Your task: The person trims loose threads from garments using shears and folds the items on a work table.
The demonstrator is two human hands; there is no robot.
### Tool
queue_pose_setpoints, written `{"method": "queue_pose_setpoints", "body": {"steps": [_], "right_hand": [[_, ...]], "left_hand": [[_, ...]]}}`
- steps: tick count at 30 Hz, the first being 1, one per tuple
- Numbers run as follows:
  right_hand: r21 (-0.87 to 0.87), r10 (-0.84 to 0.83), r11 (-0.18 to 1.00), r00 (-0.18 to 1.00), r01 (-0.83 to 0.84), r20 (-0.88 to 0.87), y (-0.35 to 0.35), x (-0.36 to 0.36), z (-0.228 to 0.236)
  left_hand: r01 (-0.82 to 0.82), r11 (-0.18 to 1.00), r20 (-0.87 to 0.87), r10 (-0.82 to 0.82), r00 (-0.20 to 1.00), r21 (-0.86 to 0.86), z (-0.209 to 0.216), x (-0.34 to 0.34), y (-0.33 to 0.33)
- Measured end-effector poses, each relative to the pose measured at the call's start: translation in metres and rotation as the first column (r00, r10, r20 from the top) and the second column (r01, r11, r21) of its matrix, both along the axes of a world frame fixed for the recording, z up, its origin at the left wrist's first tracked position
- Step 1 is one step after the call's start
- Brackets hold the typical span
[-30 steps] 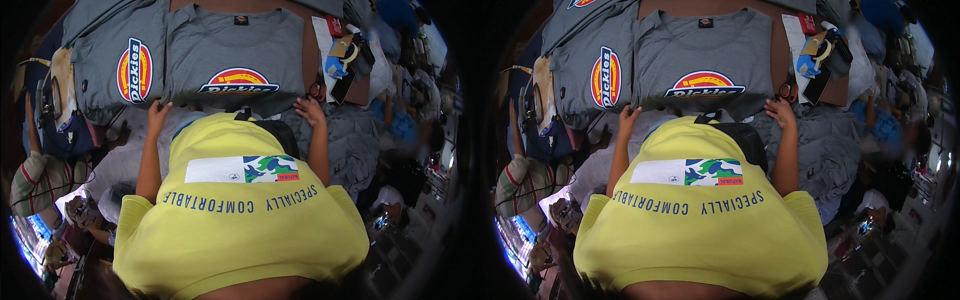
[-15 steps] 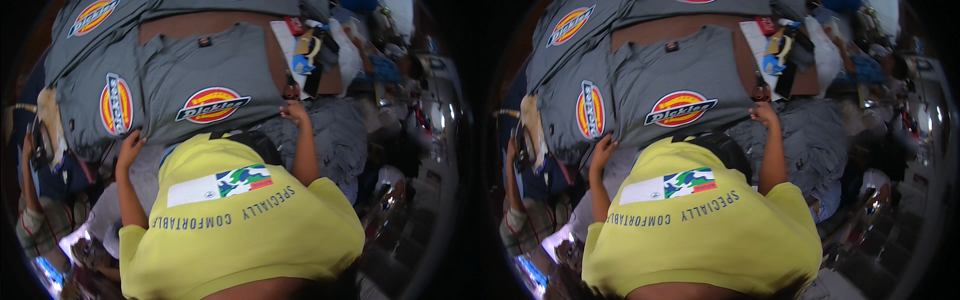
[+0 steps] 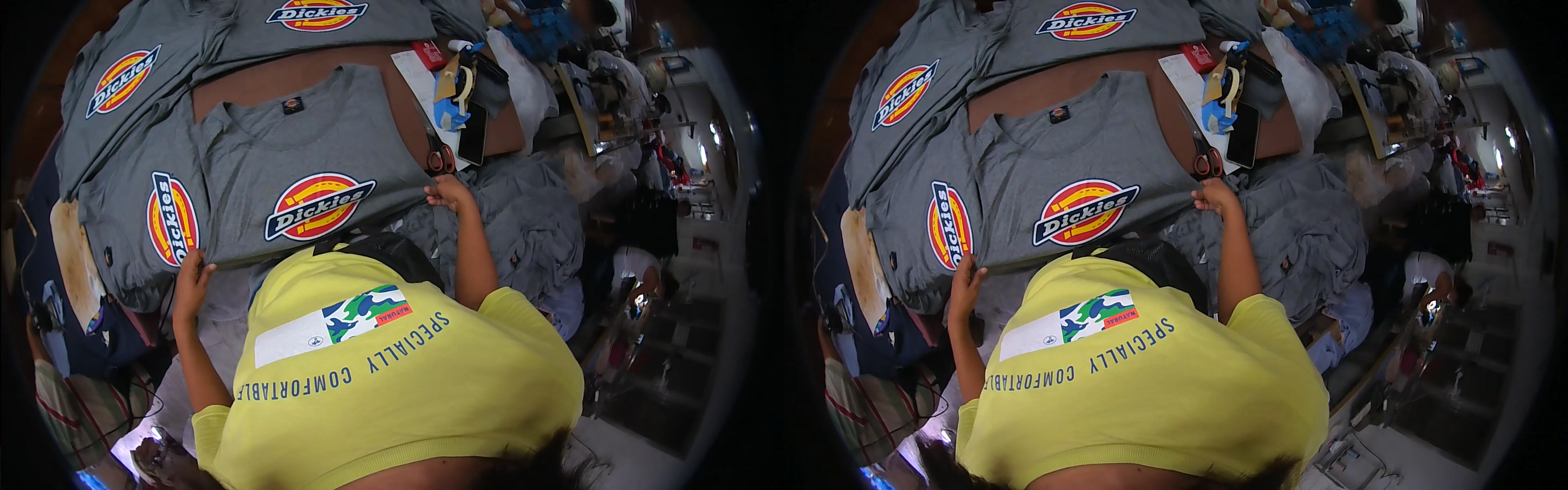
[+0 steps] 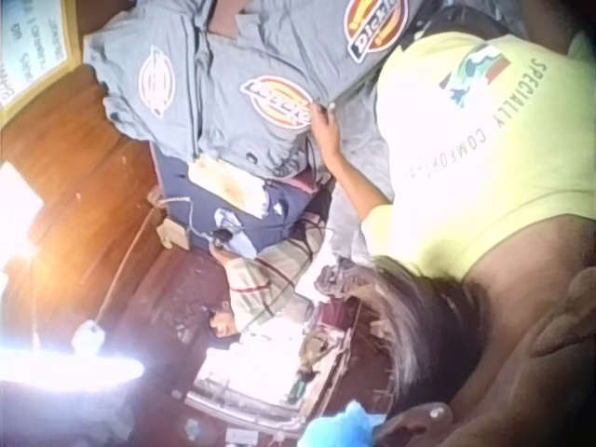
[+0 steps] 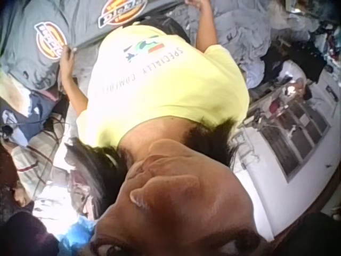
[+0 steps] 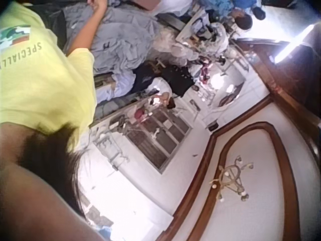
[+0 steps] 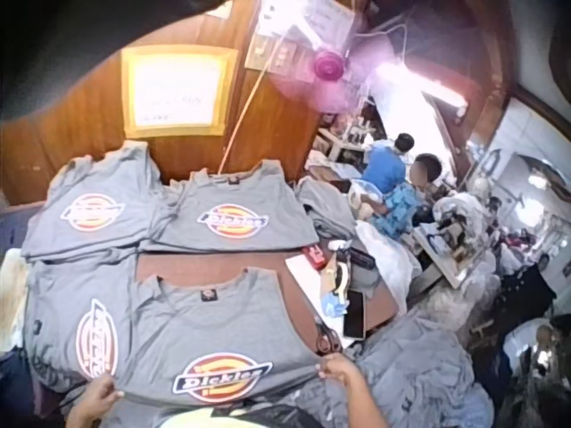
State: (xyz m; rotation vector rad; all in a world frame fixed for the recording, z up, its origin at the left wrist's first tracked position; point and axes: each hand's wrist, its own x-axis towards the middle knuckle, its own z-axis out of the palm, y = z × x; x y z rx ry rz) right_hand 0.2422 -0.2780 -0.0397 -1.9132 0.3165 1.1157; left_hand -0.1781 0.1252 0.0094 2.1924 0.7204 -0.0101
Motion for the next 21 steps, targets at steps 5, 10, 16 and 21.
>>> {"method": "queue_pose_setpoints", "body": {"steps": [5, 10, 16, 21], "right_hand": [[-0.051, 0.028, 0.998, 1.000, -0.028, -0.009, 0.000, -0.001, -0.004], [-0.250, 0.184, 0.957, 0.972, -0.144, 0.144, 0.013, -0.010, 0.002], [-0.597, 0.775, 0.599, 0.573, -0.533, 0.266, 0.037, -0.016, 0.064], [-0.227, 0.428, 0.810, 0.281, -0.540, 0.859, 0.102, -0.034, 0.046]], "left_hand": [[-0.087, 0.978, 0.067, 0.076, 0.995, 0.189, -0.011, -0.008, -0.007], [-0.269, 0.923, 0.085, 0.255, 0.963, 0.274, -0.030, -0.005, -0.022], [-0.354, 0.752, 0.264, 0.245, 0.933, 0.555, -0.005, 0.047, -0.057], [-0.095, 0.824, 0.220, -0.037, 0.975, 0.559, -0.019, 0.129, -0.067]]}}
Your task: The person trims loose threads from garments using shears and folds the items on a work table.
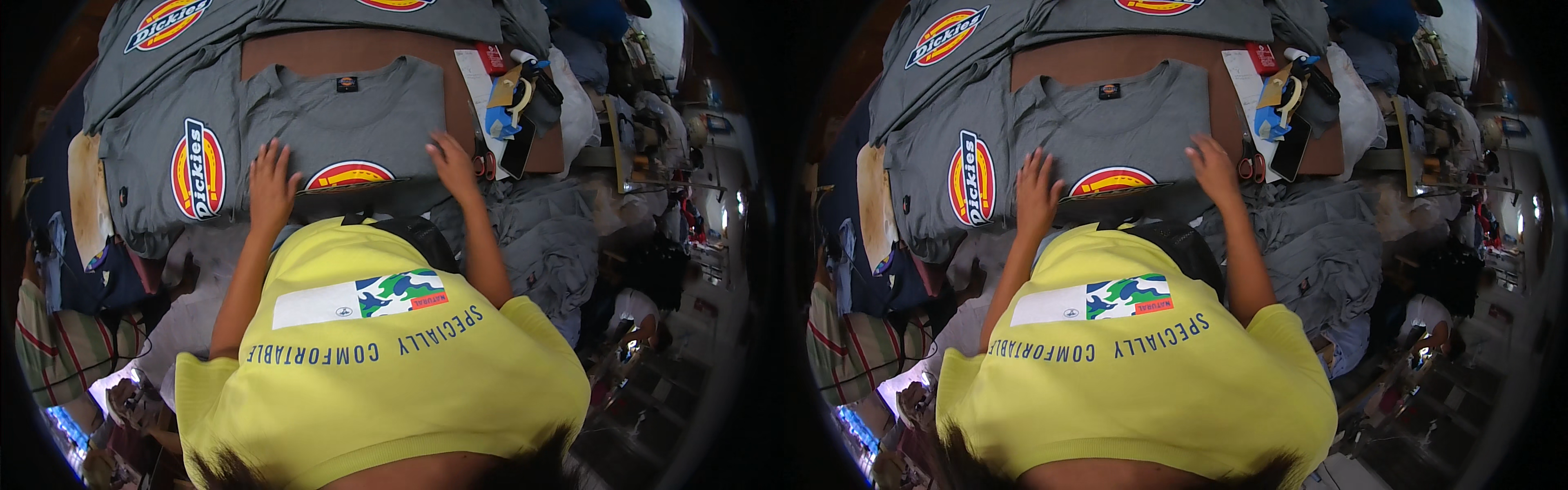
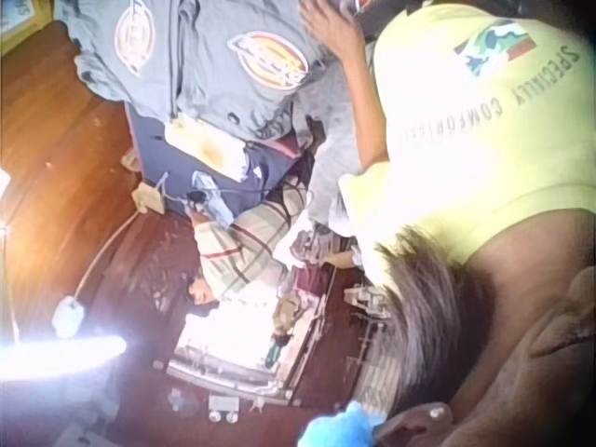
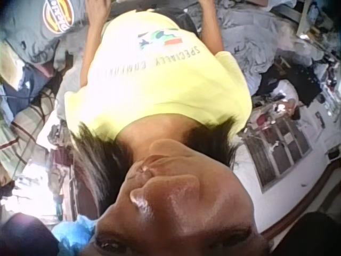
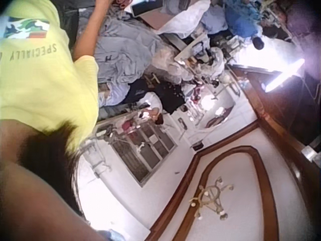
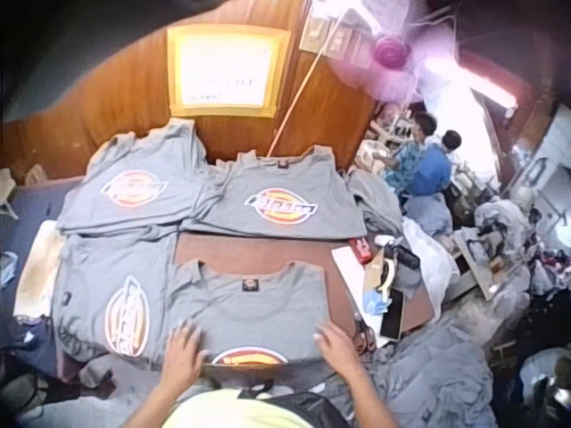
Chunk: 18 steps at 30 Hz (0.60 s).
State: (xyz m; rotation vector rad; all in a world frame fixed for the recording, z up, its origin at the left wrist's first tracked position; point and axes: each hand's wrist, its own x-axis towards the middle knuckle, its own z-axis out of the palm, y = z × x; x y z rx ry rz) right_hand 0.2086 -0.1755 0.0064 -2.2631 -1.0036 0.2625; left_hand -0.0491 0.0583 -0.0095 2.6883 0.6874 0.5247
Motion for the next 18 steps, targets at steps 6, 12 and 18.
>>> {"method": "queue_pose_setpoints", "body": {"steps": [6, 12, 18], "right_hand": [[-0.215, 0.122, 0.976, 0.901, -0.032, 0.416, 0.062, 0.009, -0.048], [-0.151, 0.057, 0.988, 0.879, 0.018, 0.474, 0.094, 0.054, -0.059], [-0.052, -0.010, 0.998, 0.892, 0.037, 0.451, 0.119, 0.098, -0.052]], "left_hand": [[-0.034, 0.969, -0.125, 0.066, 0.990, 0.245, -0.030, 0.061, 0.054], [-0.011, 0.957, 0.013, 0.007, 1.000, 0.289, -0.039, 0.095, 0.115], [-0.172, 0.982, 0.138, 0.161, 0.977, 0.073, -0.031, 0.121, 0.153]]}}
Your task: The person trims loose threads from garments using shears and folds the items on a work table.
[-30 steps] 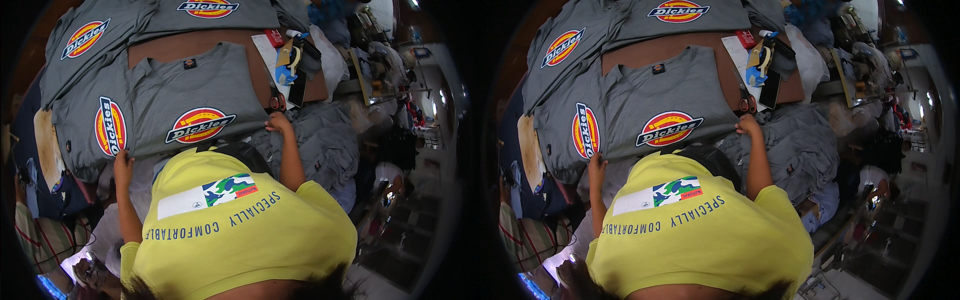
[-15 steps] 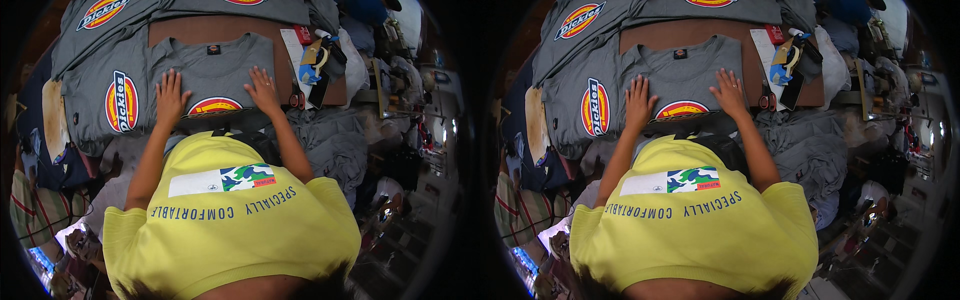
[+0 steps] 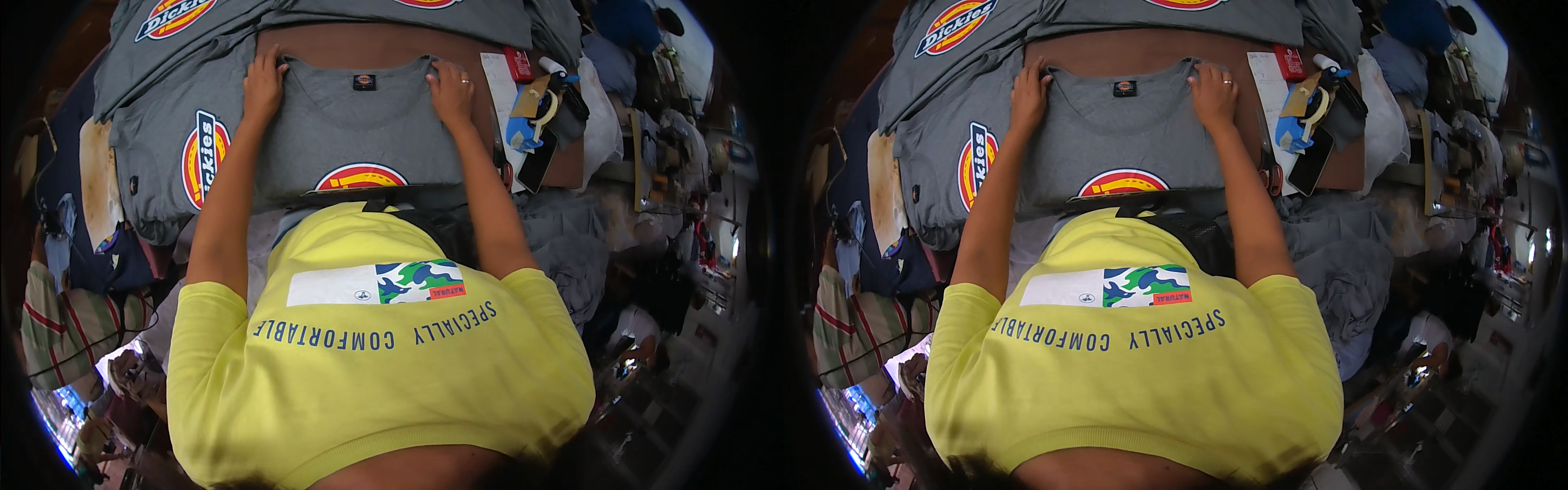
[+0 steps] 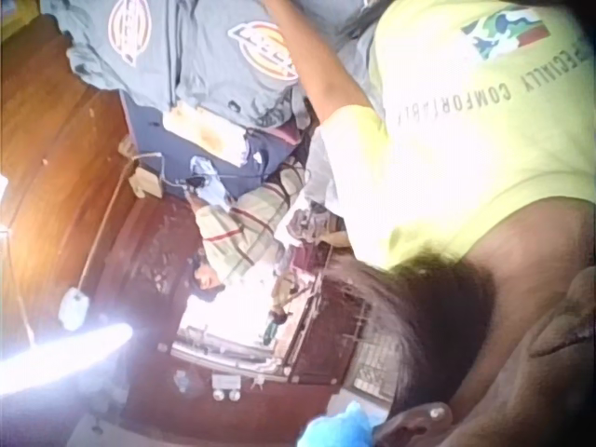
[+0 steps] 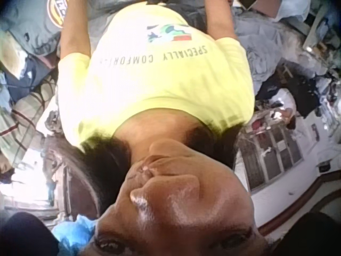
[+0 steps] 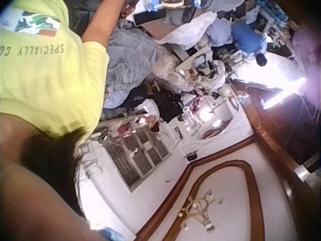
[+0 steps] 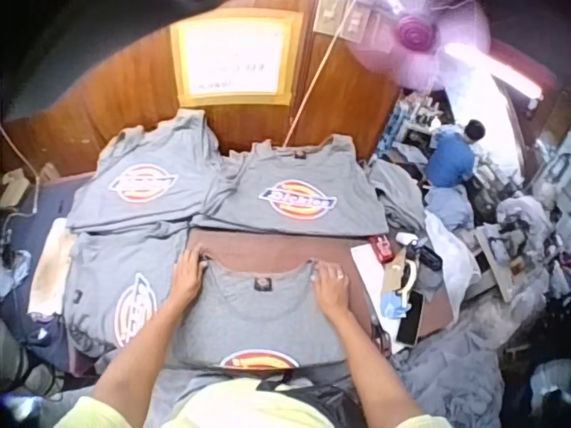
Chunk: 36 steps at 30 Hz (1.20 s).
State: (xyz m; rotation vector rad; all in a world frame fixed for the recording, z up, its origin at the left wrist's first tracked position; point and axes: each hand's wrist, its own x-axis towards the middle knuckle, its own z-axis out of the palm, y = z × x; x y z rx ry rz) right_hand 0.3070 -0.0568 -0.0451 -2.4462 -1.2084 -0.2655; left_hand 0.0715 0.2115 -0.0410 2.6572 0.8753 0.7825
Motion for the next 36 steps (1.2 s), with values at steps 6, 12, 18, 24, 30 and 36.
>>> {"method": "queue_pose_setpoints", "body": {"steps": [6, 12, 18, 24, 30, 36], "right_hand": [[-0.021, -0.027, 0.999, 0.994, 0.024, -0.107, 0.022, 0.033, 0.016], [-0.031, 0.101, 0.994, 0.985, -0.107, -0.139, 0.035, 0.059, 0.019], [0.040, 0.135, 0.991, 0.906, -0.130, -0.401, 0.049, 0.073, 0.022], [-0.027, 0.178, 0.982, 0.966, -0.187, -0.189, 0.055, 0.068, 0.032], [-0.042, 0.222, 0.974, 0.974, -0.225, -0.049, 0.057, 0.070, 0.020], [-0.029, 0.236, 0.969, 0.951, -0.246, -0.198, 0.053, 0.078, 0.022]], "left_hand": [[-0.043, 0.995, -0.094, 0.051, 0.994, 0.094, 0.001, 0.014, 0.009], [0.004, 0.979, -0.034, 0.003, 0.999, 0.204, 0.005, 0.018, 0.020], [0.125, 0.989, -0.131, -0.113, 0.985, 0.084, 0.006, 0.018, 0.050], [0.175, 0.980, -0.351, -0.129, 0.927, 0.100, 0.018, 0.020, 0.056], [0.194, 0.956, -0.351, -0.109, 0.930, 0.219, 0.012, 0.025, 0.055], [0.258, 0.893, -0.225, -0.184, 0.957, 0.370, 0.012, 0.028, 0.057]]}}
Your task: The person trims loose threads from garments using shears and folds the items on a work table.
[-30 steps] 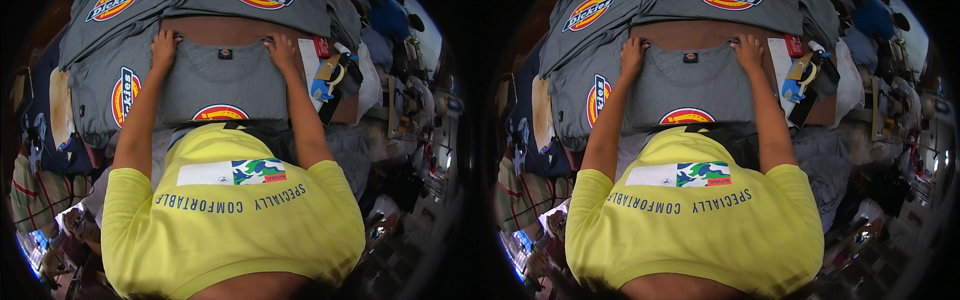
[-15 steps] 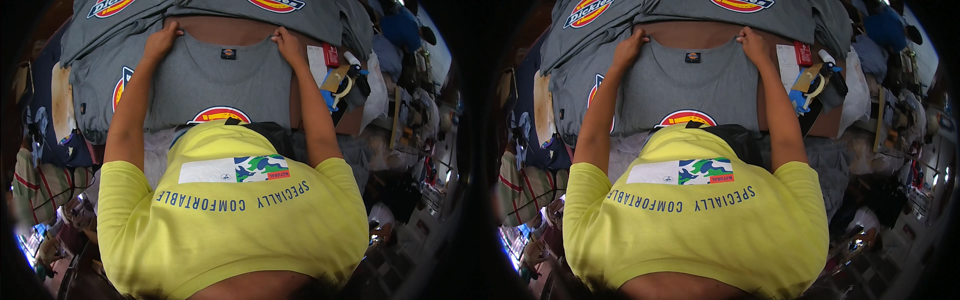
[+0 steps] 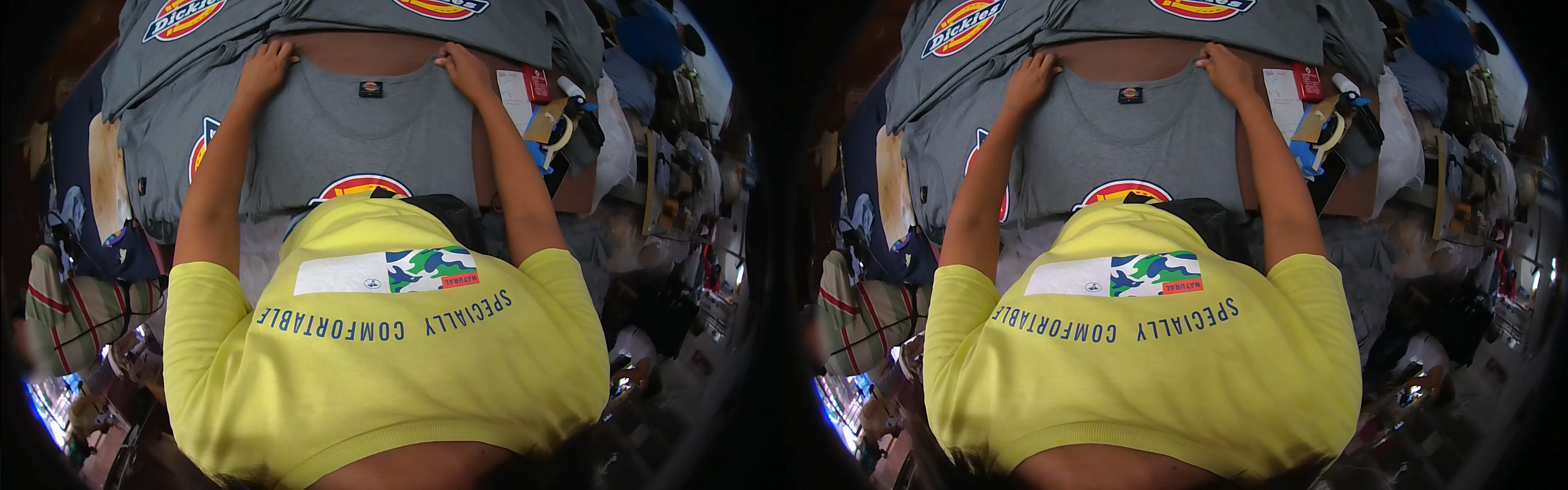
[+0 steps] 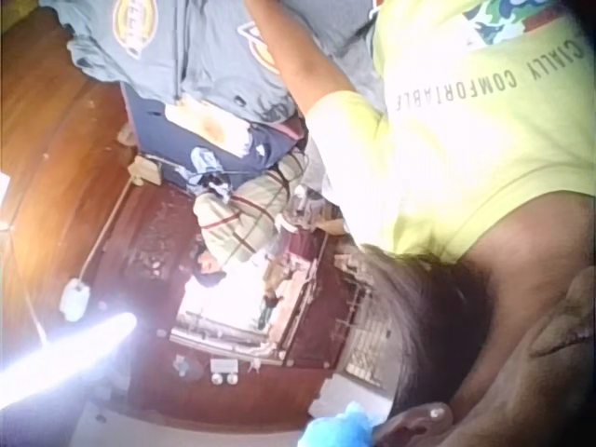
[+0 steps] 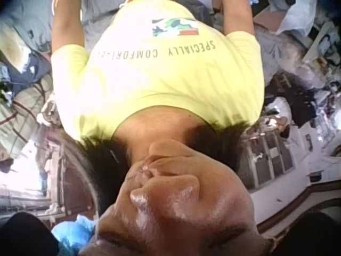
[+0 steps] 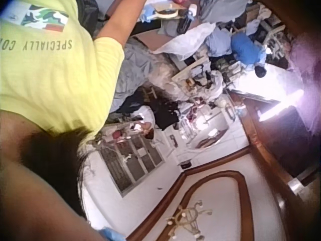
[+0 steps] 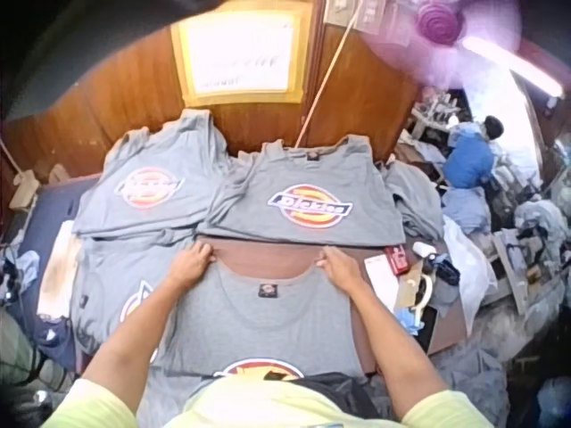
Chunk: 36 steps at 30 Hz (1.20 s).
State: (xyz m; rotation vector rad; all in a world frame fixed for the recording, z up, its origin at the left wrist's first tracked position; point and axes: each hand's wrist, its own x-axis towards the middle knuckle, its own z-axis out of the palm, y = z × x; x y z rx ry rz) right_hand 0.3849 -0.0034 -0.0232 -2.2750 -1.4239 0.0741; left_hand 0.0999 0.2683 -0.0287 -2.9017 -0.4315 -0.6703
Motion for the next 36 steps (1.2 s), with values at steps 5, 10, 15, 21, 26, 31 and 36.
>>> {"method": "queue_pose_setpoints", "body": {"steps": [5, 10, 15, 21, 26, 31, 36], "right_hand": [[-0.052, -0.063, 0.997, 0.977, 0.053, -0.205, -0.002, -0.001, 0.015], [0.093, -0.069, 0.991, 0.968, 0.094, -0.242, -0.013, 0.007, 0.022], [0.207, -0.026, 0.976, 0.984, 0.063, -0.176, 0.013, 0.038, 0.044], [0.383, -0.101, 0.922, 0.991, 0.060, 0.089, 0.042, 0.018, 0.051], [0.344, -0.103, 0.932, 0.994, 0.113, -0.048, -0.059, -0.027, 0.047], [-0.262, -0.378, 0.920, 0.840, 0.293, -0.390, -0.180, -0.096, 0.057], [-0.350, -0.491, 0.846, 0.843, 0.402, -0.220, -0.209, -0.143, 0.050]], "left_hand": [[-0.105, 0.986, -0.062, 0.097, 0.993, -0.128, -0.004, 0.007, -0.007], [-0.213, 0.942, -0.196, 0.165, 0.967, -0.259, 0.038, 0.002, -0.017], [0.020, 0.993, -0.086, -0.030, 0.996, -0.118, 0.090, 0.016, 0.031], [-0.243, 0.965, -0.241, 0.260, 0.935, 0.099, 0.058, 0.038, 0.043], [-0.471, 0.867, 0.144, 0.493, 0.858, -0.161, 0.010, 0.035, -0.008], [-0.110, 0.983, 0.392, 0.159, 0.906, -0.144, 0.025, 0.105, -0.068], [0.072, 0.988, 0.075, -0.062, 0.995, -0.139, 0.025, 0.203, -0.125]]}}
